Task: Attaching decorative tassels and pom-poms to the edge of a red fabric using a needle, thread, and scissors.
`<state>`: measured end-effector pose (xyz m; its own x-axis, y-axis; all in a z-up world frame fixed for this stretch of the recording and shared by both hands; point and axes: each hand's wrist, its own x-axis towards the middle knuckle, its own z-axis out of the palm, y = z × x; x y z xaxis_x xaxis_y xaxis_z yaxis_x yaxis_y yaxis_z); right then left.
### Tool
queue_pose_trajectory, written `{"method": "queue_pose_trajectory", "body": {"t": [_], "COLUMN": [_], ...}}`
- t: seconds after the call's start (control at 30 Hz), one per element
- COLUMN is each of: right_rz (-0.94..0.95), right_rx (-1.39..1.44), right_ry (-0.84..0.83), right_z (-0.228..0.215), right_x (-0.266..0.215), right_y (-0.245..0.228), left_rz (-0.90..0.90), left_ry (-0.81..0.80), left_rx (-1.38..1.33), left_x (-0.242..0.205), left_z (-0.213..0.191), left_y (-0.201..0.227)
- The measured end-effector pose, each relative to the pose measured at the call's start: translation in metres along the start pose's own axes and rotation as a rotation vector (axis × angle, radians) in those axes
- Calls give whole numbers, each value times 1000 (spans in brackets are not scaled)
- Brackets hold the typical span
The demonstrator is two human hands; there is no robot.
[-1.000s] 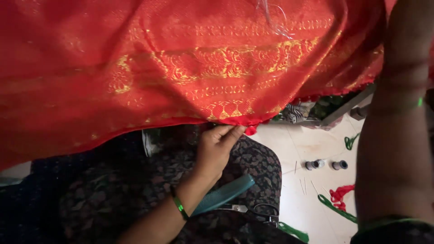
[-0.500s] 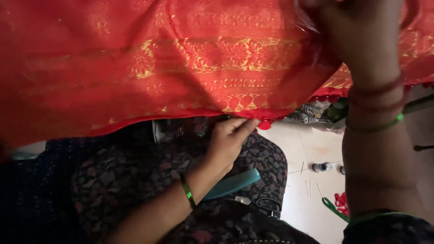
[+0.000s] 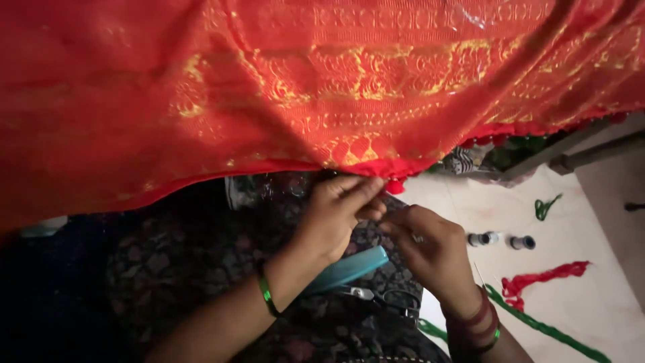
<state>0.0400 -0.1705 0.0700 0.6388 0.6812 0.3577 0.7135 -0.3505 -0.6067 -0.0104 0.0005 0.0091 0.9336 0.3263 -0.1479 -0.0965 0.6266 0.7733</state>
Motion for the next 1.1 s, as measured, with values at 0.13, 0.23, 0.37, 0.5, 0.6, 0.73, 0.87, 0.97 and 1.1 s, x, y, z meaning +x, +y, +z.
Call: {"method": "queue_pose_trajectory", "body": {"t": [0.13, 0.23, 0.37, 0.5, 0.6, 0.73, 0.87, 0.97, 1.1], "right_rz": [191, 83, -44, -53, -126, -69, -319, -300, -399], "right_rx": [435, 925, 1561, 1793, 1615, 947, 249, 179, 143], "right_ry": [-124, -74, 46, 103, 157, -63, -409, -467, -464], "right_z": [-17, -33, -41, -38, -35, -36, -28, -24, -31], "right_x": [-15, -8, -10, -4, -16, 4, 42, 45, 39], "right_y": [23, 27, 47, 38, 65, 11, -47, -51, -40], "left_rz": [-19, -31, -68, -75, -59, -43, -6, -28, -63], "left_ry": [-87, -74, -87, -113, -110, -139, -181, -147, -108], "left_rx": [-244, -300, -343, -327, -258, -166, -156, -191, -222], "left_x": [9, 11, 3, -2, -4, -8, -10, -13, -8], "left_z": [-16, -17, -10, -8, -9, -7, -7, -6, -12], "left_y": [-16, -10, 7, 14, 8, 6, 7, 10, 5]}}
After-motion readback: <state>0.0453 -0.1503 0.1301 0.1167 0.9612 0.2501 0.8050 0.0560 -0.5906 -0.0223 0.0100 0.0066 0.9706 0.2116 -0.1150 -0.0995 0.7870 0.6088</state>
